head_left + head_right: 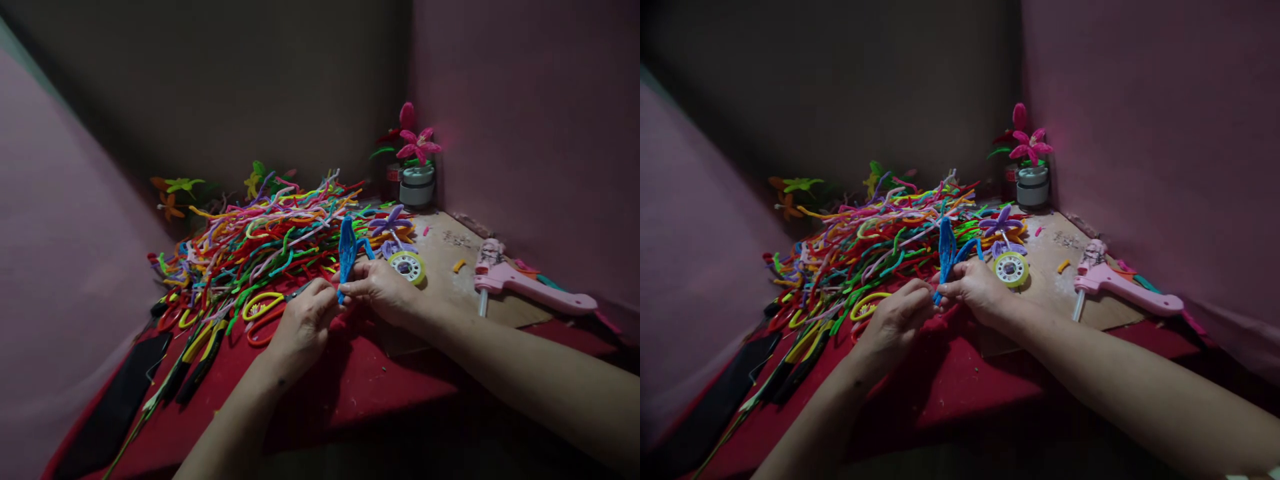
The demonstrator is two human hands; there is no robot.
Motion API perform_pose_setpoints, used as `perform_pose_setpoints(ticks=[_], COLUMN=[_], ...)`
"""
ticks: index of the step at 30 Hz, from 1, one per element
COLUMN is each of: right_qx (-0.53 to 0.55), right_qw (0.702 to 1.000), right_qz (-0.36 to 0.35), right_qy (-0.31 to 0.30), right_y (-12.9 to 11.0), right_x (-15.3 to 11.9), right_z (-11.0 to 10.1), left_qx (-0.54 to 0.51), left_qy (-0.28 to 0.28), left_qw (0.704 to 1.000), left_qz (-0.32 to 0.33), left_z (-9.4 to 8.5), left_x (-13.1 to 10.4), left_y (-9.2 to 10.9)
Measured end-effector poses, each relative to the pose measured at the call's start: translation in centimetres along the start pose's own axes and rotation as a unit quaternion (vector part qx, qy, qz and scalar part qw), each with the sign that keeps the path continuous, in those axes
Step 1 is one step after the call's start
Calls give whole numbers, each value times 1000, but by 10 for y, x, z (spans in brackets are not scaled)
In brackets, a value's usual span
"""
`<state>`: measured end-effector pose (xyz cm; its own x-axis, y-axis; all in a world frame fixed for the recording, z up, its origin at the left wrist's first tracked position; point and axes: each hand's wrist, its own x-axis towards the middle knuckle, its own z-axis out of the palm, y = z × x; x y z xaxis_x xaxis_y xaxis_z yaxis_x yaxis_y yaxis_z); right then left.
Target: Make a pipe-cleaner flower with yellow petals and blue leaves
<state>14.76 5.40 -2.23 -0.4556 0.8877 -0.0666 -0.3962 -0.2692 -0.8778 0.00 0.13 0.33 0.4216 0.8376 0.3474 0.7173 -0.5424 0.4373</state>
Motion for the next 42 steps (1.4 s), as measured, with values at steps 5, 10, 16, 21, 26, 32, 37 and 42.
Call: perform_pose_setpoints(ticks=[5, 10, 16, 21, 26, 32, 37, 42], right_qx=[-6, -4, -8, 8, 38, 64, 74, 89], right_qw=[1000, 1000, 1000, 1000, 998, 996, 995, 994], right_qz=[-4, 0, -16, -14, 7, 24, 42, 38], right_qy=[-1, 2, 11, 20, 41, 49, 50, 45], right_y=[-3, -5, -4, -5, -3, -2, -4, -5], right_x=[-1, 0, 1, -2, -1, 1, 2, 1], right_z=[-2, -4, -4, 0, 3, -1, -1, 1], left_qx=[32, -15, -77, -58, 12, 121, 152, 129], left_qy=[30, 60, 73, 122, 156, 145, 147, 179], left_qw=[999, 998, 990, 987, 987, 981, 975, 971], left_qz=[-1, -32, -90, -89, -22, 52, 71, 92], left_z=[3, 3, 2, 6, 13, 19, 21, 18], left_x=[-1, -1, 0, 1, -1, -3, -3, -1], left_y=[-2, -3, 0, 1, 0, -2, -7, -7])
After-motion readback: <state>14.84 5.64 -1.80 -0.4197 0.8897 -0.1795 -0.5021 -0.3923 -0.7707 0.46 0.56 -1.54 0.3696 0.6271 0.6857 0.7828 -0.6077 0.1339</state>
